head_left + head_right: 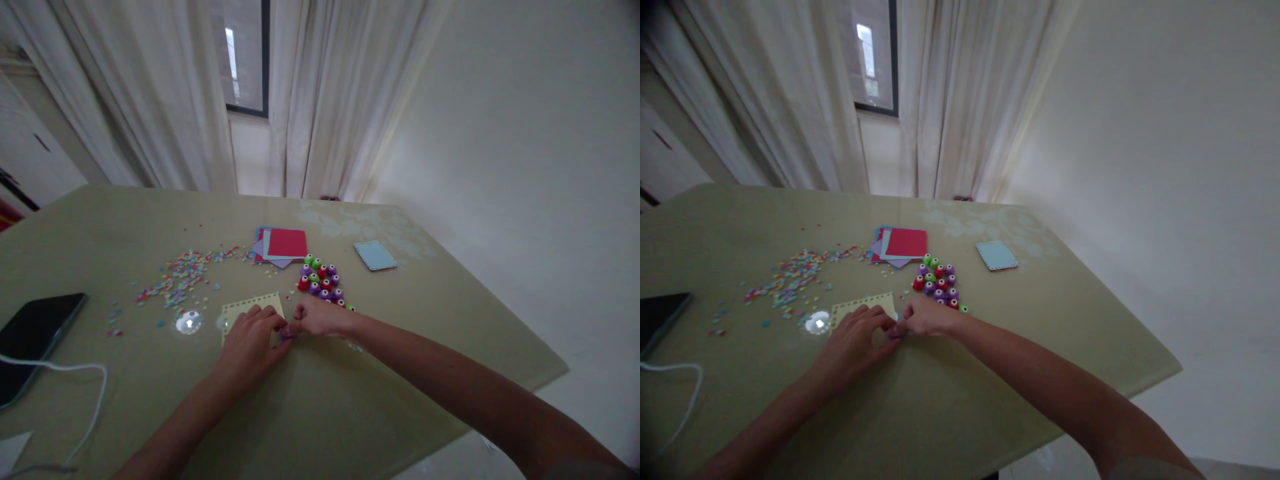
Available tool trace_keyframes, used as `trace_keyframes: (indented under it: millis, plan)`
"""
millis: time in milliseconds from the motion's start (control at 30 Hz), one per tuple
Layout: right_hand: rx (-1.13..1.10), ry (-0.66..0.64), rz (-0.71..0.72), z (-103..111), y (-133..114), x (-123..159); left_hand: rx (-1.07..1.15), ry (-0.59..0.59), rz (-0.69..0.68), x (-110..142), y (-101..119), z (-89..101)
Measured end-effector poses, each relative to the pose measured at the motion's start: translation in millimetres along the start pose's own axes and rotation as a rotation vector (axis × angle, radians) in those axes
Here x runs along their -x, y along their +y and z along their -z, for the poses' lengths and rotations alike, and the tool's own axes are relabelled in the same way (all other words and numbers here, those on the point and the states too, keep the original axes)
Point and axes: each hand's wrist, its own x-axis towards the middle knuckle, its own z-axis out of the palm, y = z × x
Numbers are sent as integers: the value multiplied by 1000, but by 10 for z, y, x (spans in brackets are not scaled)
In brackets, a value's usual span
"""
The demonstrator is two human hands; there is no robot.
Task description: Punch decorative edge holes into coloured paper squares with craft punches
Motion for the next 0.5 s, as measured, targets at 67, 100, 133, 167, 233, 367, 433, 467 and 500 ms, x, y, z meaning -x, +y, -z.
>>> trace_keyframes:
  millis: [67,100,133,167,233,367,433,467,500]
  plan:
    - [-31,28,0,-10,40,40,-3,16,-8,8,-16,-31]
    - [-58,52,9,-29,57,73,-7,28,-12,17,-28,-55]
    - [-86,82,30,-61,71,114,-12,41,-16,31,-42,-83]
    - [-107,118,64,-105,79,163,-19,55,-19,48,-59,-116]
    - [-88,215,154,-223,83,270,-35,89,-19,89,-102,-184]
    - [183,582,259,-472,122,427,-70,152,-1,147,-211,-289]
    - [353,751,263,-538,189,447,-85,159,4,151,-254,-308]
    - [438,802,269,-550,232,445,-91,156,5,150,-267,-308]
    - [515,829,278,-549,278,437,-96,149,3,149,-274,-302]
